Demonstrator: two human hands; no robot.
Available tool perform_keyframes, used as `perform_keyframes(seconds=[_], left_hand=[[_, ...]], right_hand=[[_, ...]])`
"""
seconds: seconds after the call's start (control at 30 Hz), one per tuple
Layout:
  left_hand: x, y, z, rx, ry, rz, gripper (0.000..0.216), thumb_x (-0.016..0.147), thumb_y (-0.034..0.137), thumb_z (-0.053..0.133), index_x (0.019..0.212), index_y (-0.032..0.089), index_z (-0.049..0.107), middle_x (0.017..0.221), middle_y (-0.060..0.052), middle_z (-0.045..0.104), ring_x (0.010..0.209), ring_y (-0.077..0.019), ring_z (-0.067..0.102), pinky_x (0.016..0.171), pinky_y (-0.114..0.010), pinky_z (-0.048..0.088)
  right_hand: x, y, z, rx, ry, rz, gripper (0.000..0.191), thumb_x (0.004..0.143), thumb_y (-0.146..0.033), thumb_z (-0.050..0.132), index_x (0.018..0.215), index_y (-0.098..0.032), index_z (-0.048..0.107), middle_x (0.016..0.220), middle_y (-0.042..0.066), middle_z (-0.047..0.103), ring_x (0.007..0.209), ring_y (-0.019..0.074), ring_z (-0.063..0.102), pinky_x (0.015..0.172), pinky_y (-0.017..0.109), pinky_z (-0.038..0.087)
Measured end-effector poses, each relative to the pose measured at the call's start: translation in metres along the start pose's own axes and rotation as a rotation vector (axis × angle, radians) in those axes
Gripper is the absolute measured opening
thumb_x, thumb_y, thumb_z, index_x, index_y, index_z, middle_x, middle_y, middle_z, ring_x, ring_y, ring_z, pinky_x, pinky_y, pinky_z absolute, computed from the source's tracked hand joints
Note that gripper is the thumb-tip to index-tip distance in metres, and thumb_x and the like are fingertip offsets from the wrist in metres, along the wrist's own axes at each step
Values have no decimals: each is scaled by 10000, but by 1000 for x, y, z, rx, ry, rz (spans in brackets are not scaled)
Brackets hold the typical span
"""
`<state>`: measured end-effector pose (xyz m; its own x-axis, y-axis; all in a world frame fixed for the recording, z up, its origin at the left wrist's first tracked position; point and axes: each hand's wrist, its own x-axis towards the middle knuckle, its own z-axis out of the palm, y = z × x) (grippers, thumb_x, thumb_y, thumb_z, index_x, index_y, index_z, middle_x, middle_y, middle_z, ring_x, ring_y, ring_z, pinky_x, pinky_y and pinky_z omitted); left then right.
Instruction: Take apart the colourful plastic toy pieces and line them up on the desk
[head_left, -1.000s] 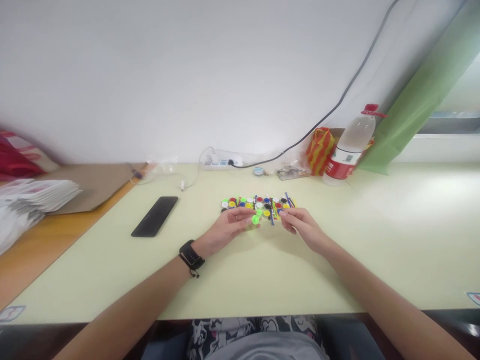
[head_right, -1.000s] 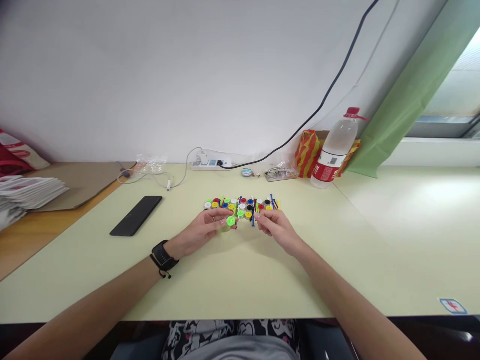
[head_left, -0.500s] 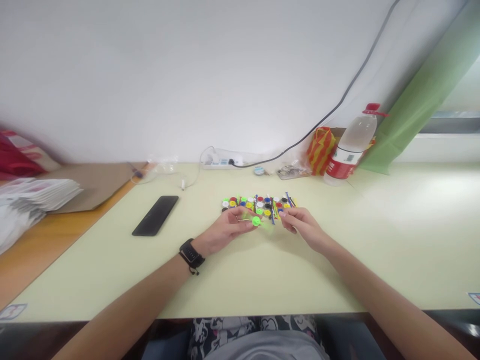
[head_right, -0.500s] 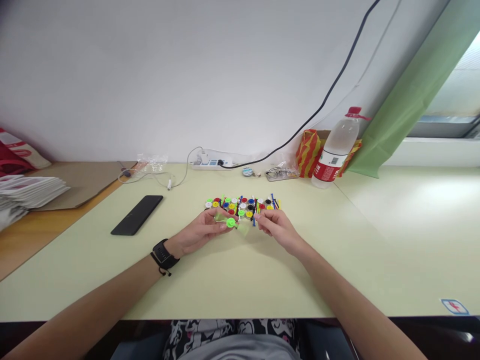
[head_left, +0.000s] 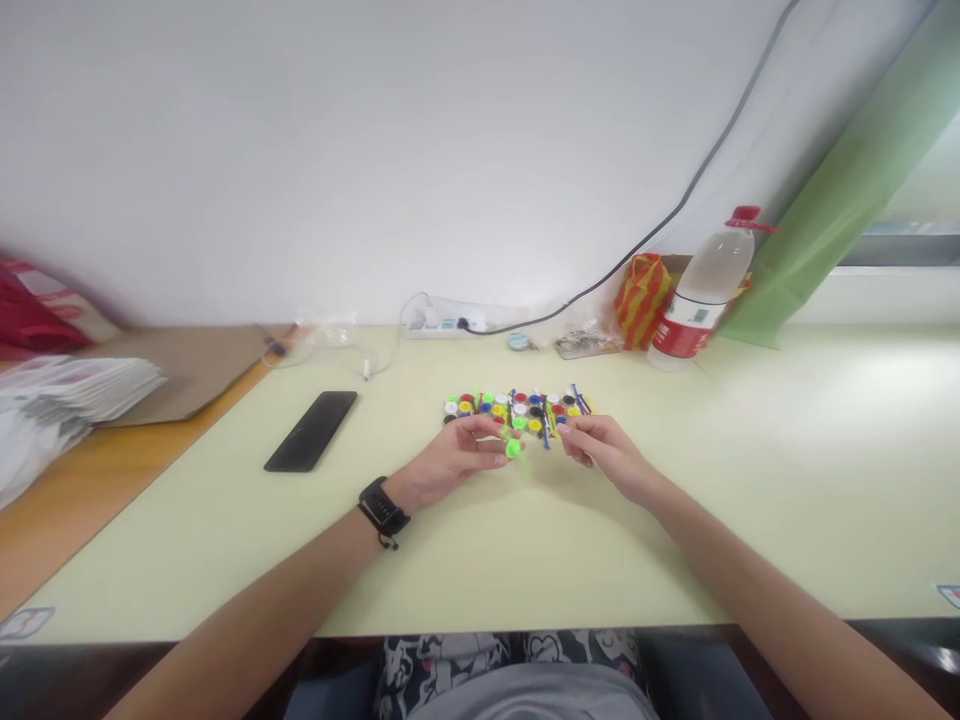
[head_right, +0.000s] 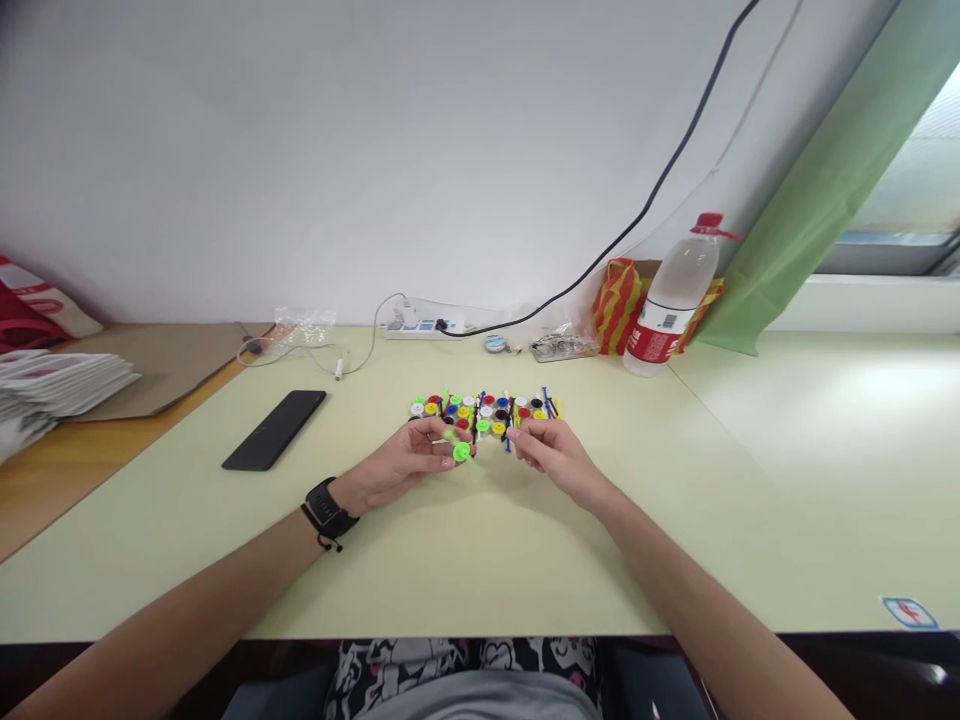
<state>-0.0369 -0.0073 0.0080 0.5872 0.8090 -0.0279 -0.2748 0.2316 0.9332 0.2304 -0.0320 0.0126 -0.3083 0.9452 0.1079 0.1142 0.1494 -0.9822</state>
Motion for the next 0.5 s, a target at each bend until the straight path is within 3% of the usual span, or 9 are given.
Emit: perform_keyframes(seconds=[0.3,0.5], left_hand=[[0,3,3,30,7,-28,376,674,106,918,976,165,701,1130,-94,747,1004,-198,733,821,-275,574],[0,5,5,70,20,-26,388,655,113,924,964,166,696,1104,-95,751,1077,-229,720,826,-277,572]], right_hand=[[-1,0,0,-7,-13,-4,489,937,-558,643,632,-187,553,608,-17,466,570,118,407,533,281,308],[0,1,0,-11,-21,-2,487,944,-558,635,636,-189,555,611,-16,468,570,119,404,531,282,302]])
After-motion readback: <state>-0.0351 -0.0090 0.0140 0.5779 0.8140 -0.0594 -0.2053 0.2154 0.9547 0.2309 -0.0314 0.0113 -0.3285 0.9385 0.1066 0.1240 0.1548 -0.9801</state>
